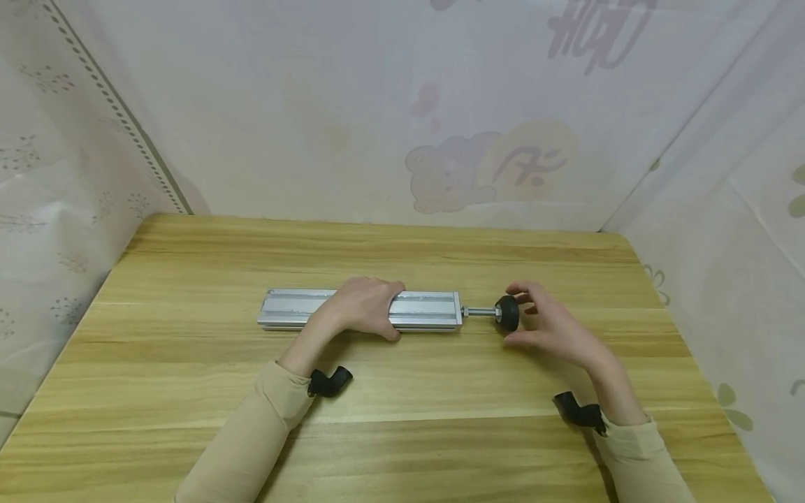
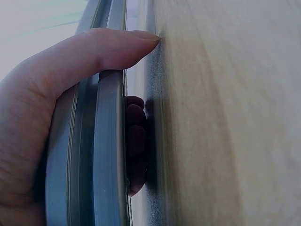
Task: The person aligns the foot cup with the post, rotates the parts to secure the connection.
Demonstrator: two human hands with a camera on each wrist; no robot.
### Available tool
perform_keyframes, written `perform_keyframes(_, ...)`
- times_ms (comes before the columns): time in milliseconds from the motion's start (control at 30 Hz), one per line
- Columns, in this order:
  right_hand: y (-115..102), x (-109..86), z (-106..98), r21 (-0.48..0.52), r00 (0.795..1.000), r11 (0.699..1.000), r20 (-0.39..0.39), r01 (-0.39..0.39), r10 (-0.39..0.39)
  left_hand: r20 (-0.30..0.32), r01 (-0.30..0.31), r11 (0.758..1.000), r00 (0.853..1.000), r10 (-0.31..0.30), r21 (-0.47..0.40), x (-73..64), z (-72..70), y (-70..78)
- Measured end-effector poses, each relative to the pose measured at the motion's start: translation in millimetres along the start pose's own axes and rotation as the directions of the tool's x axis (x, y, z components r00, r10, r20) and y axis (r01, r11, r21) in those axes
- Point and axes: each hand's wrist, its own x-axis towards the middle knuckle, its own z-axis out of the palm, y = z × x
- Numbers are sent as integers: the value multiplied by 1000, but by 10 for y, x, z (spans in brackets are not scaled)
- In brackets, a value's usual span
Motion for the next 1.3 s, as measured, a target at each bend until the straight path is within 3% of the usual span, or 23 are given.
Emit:
perform_keyframes(400, 18, 22, 27, -43, 999, 999, -47, 25, -27, -7, -6, 1000, 1000, 6, 17, -5, -8, 6)
perform_keyframes(633, 40, -18, -23, -3, 1000, 1000, -7, 11, -11, -5, -3, 1000, 1000, 3, 10, 2, -1, 1)
perform_keyframes(1033, 66, -41, -67, -56, 995, 998, 101, -19, 24, -11, -6, 1000, 1000, 6, 8, 0, 9, -9)
perform_keyframes(1300, 35, -35, -61, 10, 998, 1000, 56, -24, 24, 0, -4, 1000, 1000, 4, -15, -3, -3, -1)
